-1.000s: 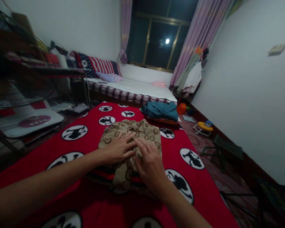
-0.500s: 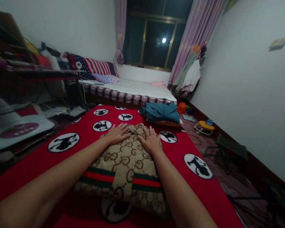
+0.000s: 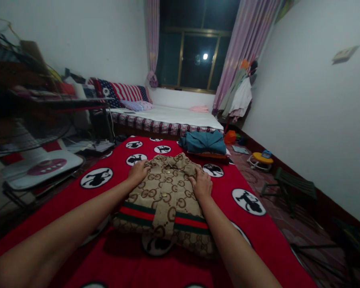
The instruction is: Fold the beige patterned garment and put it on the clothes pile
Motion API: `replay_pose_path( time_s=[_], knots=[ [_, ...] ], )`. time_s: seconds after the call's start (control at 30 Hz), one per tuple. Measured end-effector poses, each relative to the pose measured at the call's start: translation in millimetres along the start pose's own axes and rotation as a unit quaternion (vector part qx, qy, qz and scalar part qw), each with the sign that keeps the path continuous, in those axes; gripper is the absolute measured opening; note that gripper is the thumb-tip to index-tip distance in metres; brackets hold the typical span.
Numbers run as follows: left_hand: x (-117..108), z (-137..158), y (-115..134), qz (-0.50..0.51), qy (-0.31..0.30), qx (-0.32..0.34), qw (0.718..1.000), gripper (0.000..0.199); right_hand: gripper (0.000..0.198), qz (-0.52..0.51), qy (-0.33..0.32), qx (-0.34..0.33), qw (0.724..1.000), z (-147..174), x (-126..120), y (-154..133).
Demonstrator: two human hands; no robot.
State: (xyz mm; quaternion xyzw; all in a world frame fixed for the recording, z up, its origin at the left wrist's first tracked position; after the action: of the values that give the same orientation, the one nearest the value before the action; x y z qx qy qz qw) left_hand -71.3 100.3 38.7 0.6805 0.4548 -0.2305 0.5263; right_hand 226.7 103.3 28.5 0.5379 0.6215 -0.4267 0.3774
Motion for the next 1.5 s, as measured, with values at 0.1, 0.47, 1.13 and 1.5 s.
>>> replay_pose_path(
  time_s=[0.1, 0.47, 1.13, 1.5],
  knots=[
    [-17.7, -12.6, 16.8, 0.038, 0.019, 0.044, 0.998, 0.035, 0.032, -0.094, 0.053, -0.060, 0.992, -4.5, -18.3, -1.4],
    [-36.2, -8.2, 23.0, -0.014, -0.056, 0.015, 0.998, 0.038, 0.055, 0.042, -0.037, -0.081, 0.995, -9.5, -46.6, -21.8],
    [-7.1, 158.0, 29.9, -0.034, -0.230, 0.190, 0.954, 0.079, 0.055, -0.052, -0.081, -0.220, 0.971, 123.7, -43.1, -61.2],
    [-86.5, 125.3, 4.5, -0.026, -0.191, 0.016, 0.981, 0.045, 0.034, -0.066, -0.035, -0.018, 0.997, 110.2, -71.1, 46.2]
  ],
)
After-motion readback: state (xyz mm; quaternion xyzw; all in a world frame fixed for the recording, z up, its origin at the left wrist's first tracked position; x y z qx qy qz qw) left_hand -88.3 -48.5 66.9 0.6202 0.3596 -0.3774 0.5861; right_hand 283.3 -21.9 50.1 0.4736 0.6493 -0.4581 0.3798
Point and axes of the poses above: each hand's wrist, its own z-axis away from the middle knuckle, its own x-axis out of the palm, y = z × x, the point moved 6 cm from there along -z, towards the middle knuckle, and after that the axes turned 7 degrees about z, right-handed, at the moved point
